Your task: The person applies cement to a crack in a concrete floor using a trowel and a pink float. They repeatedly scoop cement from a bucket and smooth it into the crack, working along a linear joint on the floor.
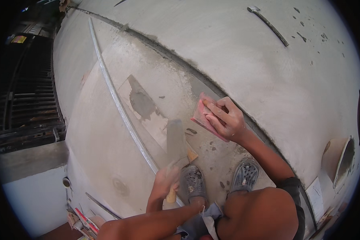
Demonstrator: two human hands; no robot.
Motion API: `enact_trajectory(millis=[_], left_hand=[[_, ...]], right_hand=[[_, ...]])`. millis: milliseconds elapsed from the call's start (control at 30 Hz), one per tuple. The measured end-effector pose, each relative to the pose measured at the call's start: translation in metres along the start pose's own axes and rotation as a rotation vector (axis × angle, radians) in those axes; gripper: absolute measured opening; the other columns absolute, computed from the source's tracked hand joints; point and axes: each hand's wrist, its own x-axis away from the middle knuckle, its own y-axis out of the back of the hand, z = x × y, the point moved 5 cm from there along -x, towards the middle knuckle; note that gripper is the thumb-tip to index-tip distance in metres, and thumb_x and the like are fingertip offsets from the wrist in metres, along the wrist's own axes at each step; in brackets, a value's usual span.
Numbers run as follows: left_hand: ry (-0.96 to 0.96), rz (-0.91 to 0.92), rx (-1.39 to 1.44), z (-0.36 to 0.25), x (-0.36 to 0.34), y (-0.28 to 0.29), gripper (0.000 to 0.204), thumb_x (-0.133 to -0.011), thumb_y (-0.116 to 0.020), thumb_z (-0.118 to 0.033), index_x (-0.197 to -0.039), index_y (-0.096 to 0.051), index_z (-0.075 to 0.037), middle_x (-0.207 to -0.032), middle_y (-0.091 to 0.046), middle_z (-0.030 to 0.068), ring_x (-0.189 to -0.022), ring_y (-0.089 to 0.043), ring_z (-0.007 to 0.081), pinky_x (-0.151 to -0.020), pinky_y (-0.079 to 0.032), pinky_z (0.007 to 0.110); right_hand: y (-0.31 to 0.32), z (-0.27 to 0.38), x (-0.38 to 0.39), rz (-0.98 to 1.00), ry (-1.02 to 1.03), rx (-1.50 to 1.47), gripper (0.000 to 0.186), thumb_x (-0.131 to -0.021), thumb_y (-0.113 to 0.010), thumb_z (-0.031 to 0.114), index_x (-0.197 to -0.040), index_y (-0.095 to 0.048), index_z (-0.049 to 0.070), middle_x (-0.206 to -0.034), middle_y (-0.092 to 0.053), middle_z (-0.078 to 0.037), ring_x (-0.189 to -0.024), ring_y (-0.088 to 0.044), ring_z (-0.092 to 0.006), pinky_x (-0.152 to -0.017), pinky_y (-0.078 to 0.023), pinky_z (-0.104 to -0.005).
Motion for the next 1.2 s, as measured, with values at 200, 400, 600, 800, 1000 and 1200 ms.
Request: enact_trajectory(millis=[200, 400, 600, 800, 1000, 1200], left_hand=[[0.048, 0.091, 0.026, -0.001, 0.001, -0.017, 0.031, -0.106, -0.067, -0.036, -0.102, -0.056, -0.008, -0.075, -0.05, -0.0003, -0.055, -0.049, 0.0116, -0.05, -0.043, 0.029], [-0.098, 0.011, 0.16, -0.016, 0.024, 0.015, 0.027, -0.107, -0.064, -0.033, -0.099, -0.054, -0.008, -0.073, -0.048, 0.0001, -0.047, -0.045, 0.0084, -0.041, -0.04, 0.026], [-0.044, -0.085, 0.004, -0.001, 0.01, 0.014, 0.025, -0.107, -0.064, -0.031, -0.099, -0.054, -0.009, -0.073, -0.049, 0.0003, -0.049, -0.047, 0.0088, -0.045, -0.043, 0.026], [0.027, -0.138, -0.028, 0.024, 0.006, 0.01, 0.024, -0.107, -0.064, -0.03, -0.1, -0.054, -0.009, -0.075, -0.051, 0.0006, -0.053, -0.05, 0.0096, -0.049, -0.045, 0.027], [0.045, -0.134, -0.053, 0.023, 0.005, 0.002, 0.023, -0.107, -0.064, -0.029, -0.101, -0.054, -0.009, -0.078, -0.052, 0.0006, -0.055, -0.051, 0.0095, -0.051, -0.045, 0.027], [0.058, -0.1, -0.065, 0.025, 0.005, -0.001, 0.025, -0.108, -0.063, -0.032, -0.102, -0.055, -0.009, -0.078, -0.051, 0.0004, -0.056, -0.051, 0.0095, -0.051, -0.045, 0.027]], right_hand=[[-0.065, 0.035, 0.017, -0.014, 0.001, -0.26, 0.036, -0.091, -0.079, 0.016, -0.126, -0.076, 0.006, -0.092, -0.062, -0.012, -0.077, -0.064, -0.0237, -0.065, -0.056, -0.0366], [-0.037, 0.049, 0.107, 0.35, -0.068, -0.322, 0.038, -0.094, -0.077, 0.015, -0.13, -0.074, 0.003, -0.097, -0.066, -0.015, -0.078, -0.065, -0.0263, -0.069, -0.055, -0.0358], [0.012, -0.055, 0.053, 0.129, -0.895, -0.523, 0.038, -0.103, -0.071, 0.025, -0.131, -0.073, 0.0, -0.09, -0.073, -0.008, -0.081, -0.066, -0.0108, -0.073, -0.051, -0.0281], [-0.009, -0.141, -0.05, 0.209, -0.785, -0.229, 0.038, -0.101, -0.074, 0.036, -0.109, -0.083, 0.0, -0.087, -0.079, -0.008, -0.079, -0.067, -0.011, -0.074, -0.054, -0.0296], [-0.042, -0.17, -0.059, 0.287, -0.796, -0.157, 0.037, -0.096, -0.078, 0.039, -0.106, -0.084, 0.003, -0.09, -0.081, -0.014, -0.079, -0.071, -0.0162, -0.076, -0.056, -0.033], [-0.048, -0.17, -0.046, 0.342, -0.8, -0.115, 0.037, -0.096, -0.079, 0.039, -0.106, -0.084, 0.004, -0.091, -0.081, -0.017, -0.078, -0.072, -0.0201, -0.077, -0.057, -0.0358]])
